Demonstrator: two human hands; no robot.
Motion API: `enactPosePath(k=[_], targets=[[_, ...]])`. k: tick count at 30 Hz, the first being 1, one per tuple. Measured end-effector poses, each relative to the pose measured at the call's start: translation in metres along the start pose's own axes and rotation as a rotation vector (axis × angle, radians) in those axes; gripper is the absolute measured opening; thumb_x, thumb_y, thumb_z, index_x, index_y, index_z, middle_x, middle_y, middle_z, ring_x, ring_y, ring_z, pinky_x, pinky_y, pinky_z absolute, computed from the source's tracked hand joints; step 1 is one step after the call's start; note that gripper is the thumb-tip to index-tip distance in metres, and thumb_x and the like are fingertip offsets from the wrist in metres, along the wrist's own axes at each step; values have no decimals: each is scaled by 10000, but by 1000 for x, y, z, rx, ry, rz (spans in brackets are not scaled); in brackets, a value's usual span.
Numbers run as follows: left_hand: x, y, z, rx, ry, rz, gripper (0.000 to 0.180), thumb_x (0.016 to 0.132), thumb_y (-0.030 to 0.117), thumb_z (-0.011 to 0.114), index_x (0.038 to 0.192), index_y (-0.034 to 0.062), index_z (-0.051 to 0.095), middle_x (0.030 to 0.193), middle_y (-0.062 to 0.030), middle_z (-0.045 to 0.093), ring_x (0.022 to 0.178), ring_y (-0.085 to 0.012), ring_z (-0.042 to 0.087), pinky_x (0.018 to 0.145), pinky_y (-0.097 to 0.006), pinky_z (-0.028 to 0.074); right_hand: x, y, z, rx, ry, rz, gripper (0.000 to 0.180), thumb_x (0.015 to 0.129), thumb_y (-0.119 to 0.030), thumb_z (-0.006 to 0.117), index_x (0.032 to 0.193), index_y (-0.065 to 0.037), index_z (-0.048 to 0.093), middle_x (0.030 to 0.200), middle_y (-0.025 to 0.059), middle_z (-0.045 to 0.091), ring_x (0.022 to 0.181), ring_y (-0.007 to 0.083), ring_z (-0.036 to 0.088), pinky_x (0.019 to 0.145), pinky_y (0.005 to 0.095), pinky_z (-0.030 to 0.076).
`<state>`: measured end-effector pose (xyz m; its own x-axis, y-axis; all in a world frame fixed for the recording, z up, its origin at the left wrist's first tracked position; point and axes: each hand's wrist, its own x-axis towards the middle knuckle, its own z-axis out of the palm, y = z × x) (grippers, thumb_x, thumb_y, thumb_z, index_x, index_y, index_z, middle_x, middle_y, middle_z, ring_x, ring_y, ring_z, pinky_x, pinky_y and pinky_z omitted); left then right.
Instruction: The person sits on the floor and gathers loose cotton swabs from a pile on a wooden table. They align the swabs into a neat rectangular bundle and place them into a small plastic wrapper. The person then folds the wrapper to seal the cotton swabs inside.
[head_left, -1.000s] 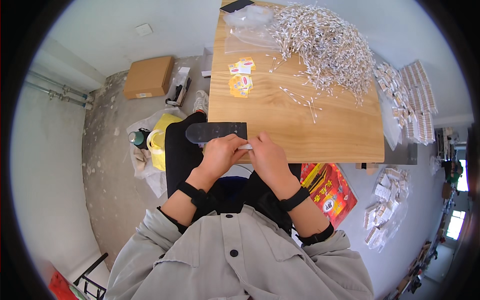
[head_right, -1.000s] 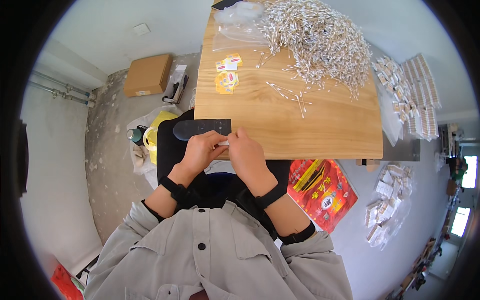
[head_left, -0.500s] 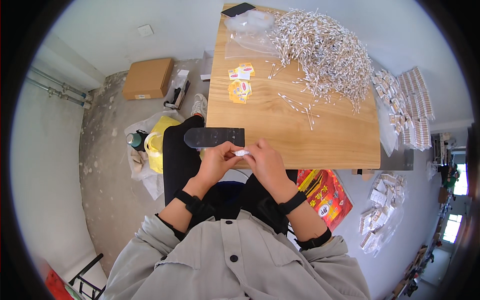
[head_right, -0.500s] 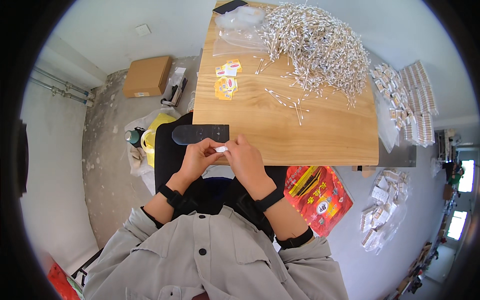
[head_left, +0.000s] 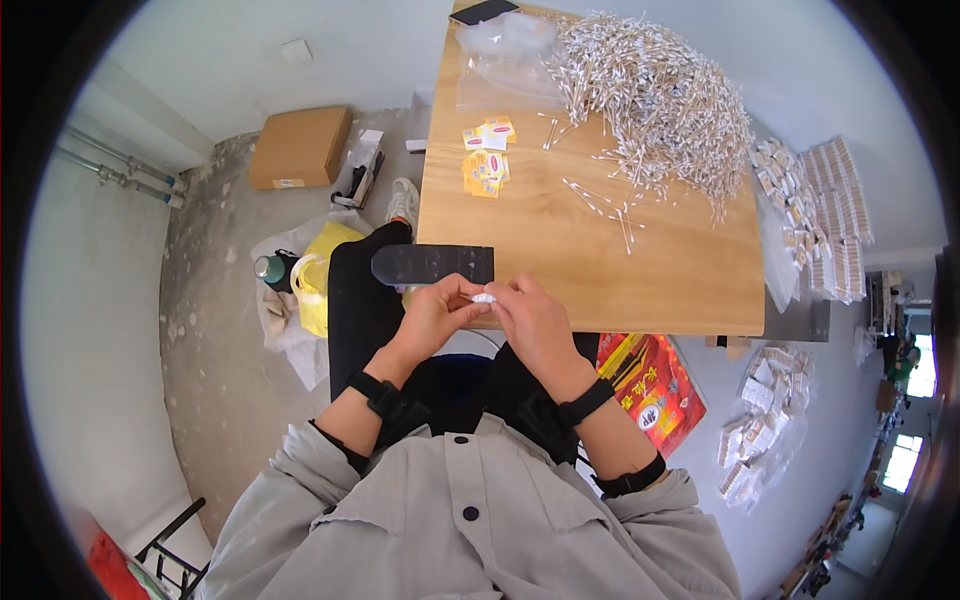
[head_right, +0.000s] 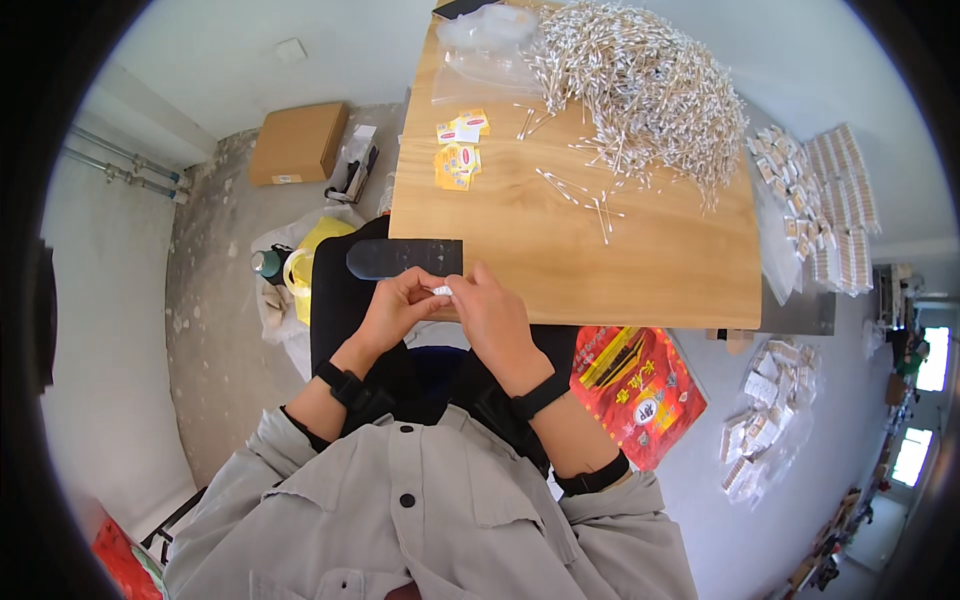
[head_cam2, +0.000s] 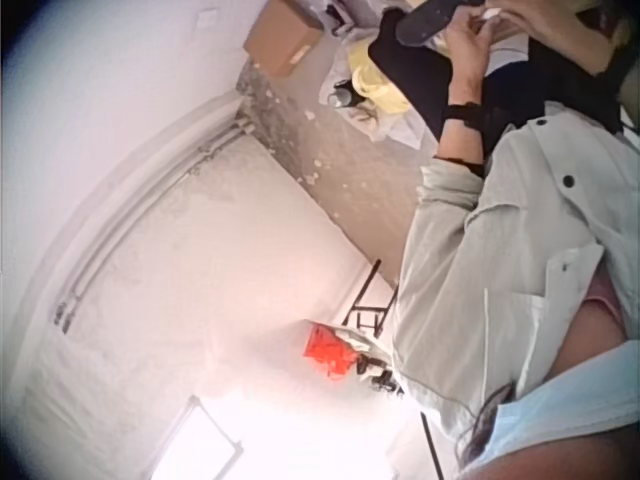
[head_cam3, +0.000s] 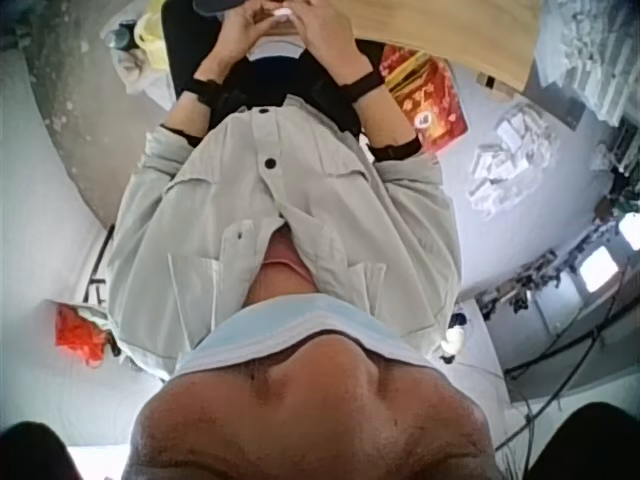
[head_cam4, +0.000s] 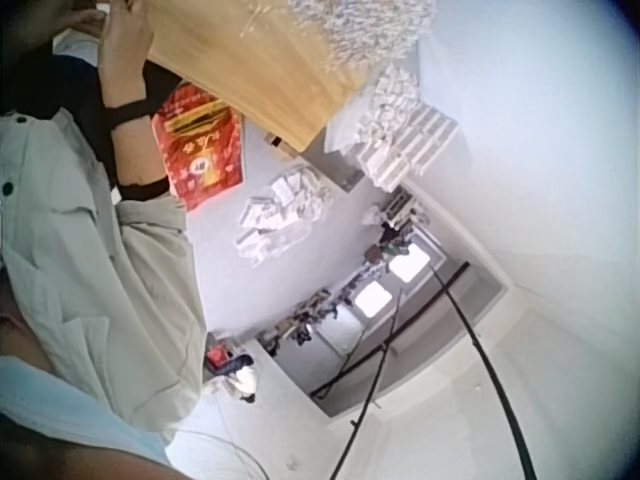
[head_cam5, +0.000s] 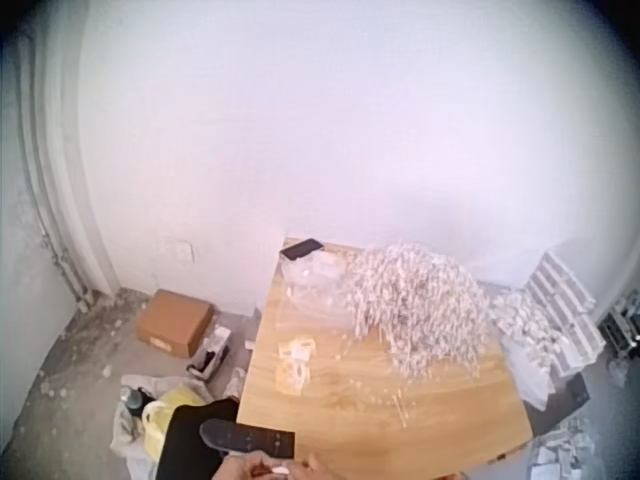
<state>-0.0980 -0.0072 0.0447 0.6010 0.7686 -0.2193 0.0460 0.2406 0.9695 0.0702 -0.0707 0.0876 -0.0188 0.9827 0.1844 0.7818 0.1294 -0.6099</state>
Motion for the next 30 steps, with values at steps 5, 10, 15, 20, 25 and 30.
enactPosePath(k=[5,10,15,20,25,30], targets=[[10,8,-8,236,-28,-31,212,877,73,737,1042,-14,638,825,-20,693,683,-62,622,669,-220,517,10,11,5,-117,-119,-9,123,876,-110,616,998,-94,625,899,149,567,772,372,617,630,462,499],[-2,57,-1,669,227,221,448,730,168,849,1105,34,643,889,-43,605,687,-122,523,638,-262,444,8,27,-12,472,-50,264,219,940,-100,585,1156,-95,621,1021,117,631,817,304,667,717,388,555],[-41,117,37,494,308,535,474,675,143,874,1077,43,643,1003,-68,595,823,-188,552,724,-299,455,-37,13,-5,2002,51,274,336,1018,-129,513,1351,-87,502,1222,58,615,1005,185,656,882,336,565],[-43,114,60,339,326,756,354,659,95,878,944,50,672,877,-75,619,806,-208,591,689,-304,476,-48,-14,17,2163,11,272,397,996,-207,569,1367,-127,451,1329,59,548,1236,189,542,1068,358,439],[-46,116,63,377,343,786,286,671,74,857,928,71,733,818,-66,602,763,-210,580,646,-301,472,-52,-15,23,2159,-3,331,446,991,-273,576,1370,-92,427,1320,57,523,1247,192,513,1080,363,415],[-49,116,60,454,334,795,271,673,90,837,928,91,748,803,-56,577,758,-221,571,668,-325,443,-51,-19,21,2154,-49,318,439,986,-259,594,1357,-99,424,1289,50,531,1201,177,545,1042,349,455]])
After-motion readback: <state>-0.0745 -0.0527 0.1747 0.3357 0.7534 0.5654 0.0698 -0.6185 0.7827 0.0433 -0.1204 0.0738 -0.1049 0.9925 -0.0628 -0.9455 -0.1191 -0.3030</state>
